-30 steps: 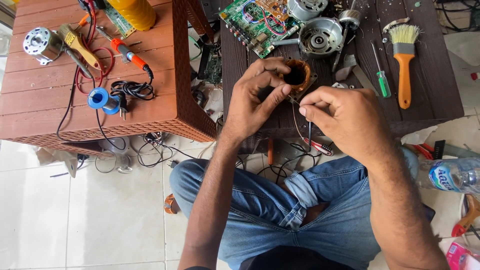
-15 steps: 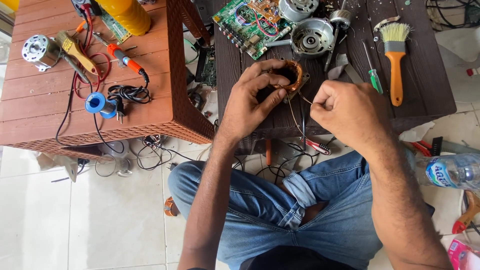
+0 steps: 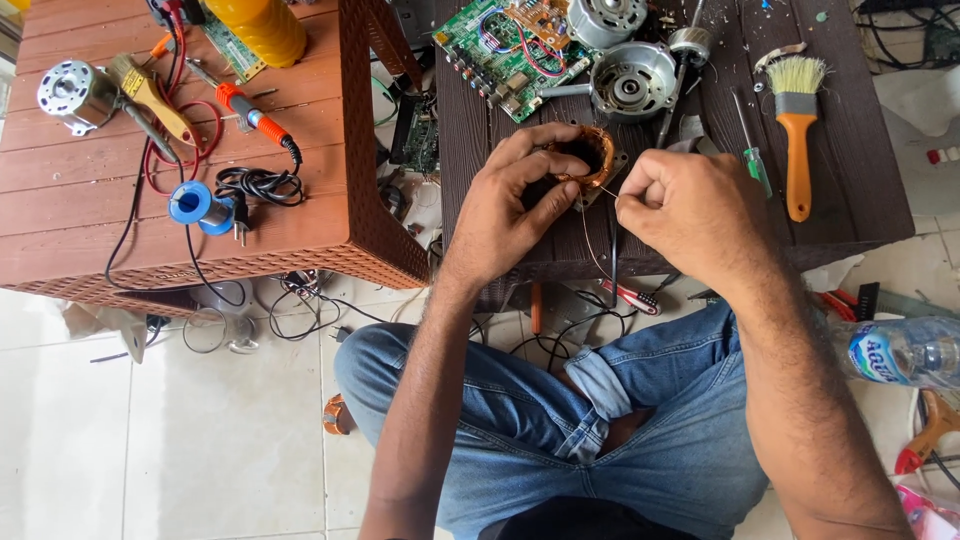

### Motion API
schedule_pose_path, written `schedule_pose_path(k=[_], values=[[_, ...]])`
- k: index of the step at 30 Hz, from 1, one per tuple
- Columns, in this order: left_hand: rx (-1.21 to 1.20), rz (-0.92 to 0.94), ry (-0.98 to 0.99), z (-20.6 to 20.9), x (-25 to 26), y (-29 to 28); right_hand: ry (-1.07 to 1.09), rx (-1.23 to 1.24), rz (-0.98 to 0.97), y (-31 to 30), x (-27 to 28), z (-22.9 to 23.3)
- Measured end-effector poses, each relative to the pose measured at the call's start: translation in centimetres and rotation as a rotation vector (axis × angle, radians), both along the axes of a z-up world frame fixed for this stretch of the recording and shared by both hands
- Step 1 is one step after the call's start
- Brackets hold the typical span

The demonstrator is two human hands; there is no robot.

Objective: Unwinding copper wire from a motor stator for salvage or repair

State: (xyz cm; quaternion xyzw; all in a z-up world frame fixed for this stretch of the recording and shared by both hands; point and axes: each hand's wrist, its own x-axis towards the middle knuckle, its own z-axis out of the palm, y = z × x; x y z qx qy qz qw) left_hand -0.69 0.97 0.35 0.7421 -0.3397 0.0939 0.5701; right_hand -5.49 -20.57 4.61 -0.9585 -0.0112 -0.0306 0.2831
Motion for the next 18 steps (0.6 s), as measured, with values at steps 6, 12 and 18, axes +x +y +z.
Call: schedule_pose_path(k=[6, 12, 18], values=[[0.039, 0.051, -0.028, 0.9, -0.4, -0.1, -0.151, 0.126, -0.038, 1.1, -0.2, -1.3], [0.18, 0.098, -0.201, 0.4, -0.2, -0.3, -0.156, 0.161, -0.047, 1.5, -0.2, -1.8], [0.296, 0.127, -0.244, 1.1, -0.5, -0.6, -0.141, 0.182, -0.075, 1.7, 0.2, -2.2]])
